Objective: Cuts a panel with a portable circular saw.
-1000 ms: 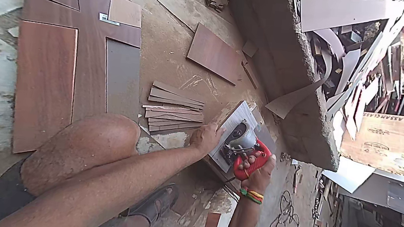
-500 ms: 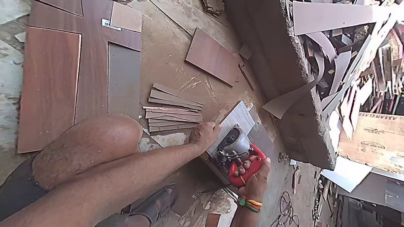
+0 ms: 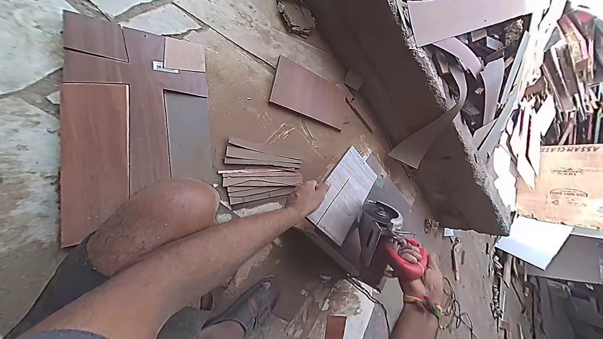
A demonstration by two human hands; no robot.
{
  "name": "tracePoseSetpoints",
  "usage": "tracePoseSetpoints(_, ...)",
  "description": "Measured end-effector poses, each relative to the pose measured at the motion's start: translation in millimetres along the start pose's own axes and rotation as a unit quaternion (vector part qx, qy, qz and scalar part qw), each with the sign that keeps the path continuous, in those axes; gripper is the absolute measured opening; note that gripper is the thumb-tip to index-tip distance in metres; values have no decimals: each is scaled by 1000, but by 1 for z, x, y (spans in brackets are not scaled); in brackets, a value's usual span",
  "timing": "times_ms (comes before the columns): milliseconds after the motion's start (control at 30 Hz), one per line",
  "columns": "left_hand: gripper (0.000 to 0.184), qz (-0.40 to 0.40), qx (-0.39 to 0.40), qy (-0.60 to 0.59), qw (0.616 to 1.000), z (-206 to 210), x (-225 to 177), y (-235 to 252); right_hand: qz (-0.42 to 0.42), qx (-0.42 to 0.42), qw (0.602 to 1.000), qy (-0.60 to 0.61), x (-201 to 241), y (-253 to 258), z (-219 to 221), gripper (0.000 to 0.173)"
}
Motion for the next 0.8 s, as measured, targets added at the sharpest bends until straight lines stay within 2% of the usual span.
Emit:
tracePoseSetpoints(133, 70, 13, 26, -54, 998, 14, 9, 8, -144, -46, 988, 23, 43, 1, -61, 37)
tracePoseSetpoints(233, 66, 14, 82, -162, 983, 26, 9, 3, -195, -98, 973, 82, 50, 1, -75, 33)
tracePoseSetpoints(300, 64, 14, 122, -195, 973, 28, 5, -5, -203, -85, 969, 110, 49, 1, -75, 31)
tracePoseSetpoints(433, 61, -5, 153, -168, 974, 23, 2, -10, -208, -82, 966, 129, 42, -5, -65, 30)
tracePoseSetpoints(600, 59, -3, 206, -199, 958, 23, 6, -5, -216, -84, 962, 147, 48, 1, -74, 26)
tracePoseSetpoints(800, 48, -61, 197, -303, 930, 23, 9, -12, -231, -79, 958, 151, 39, -11, -59, 23)
Point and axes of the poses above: each hand's wrist, its own y-axis towards the middle knuckle, its own z-axis out of the palm, x = y × z, the point moved 8 cm from there along y, towards the middle knuckle, and after that the axes turned 14 degrees about y, right-handed, at the moved point
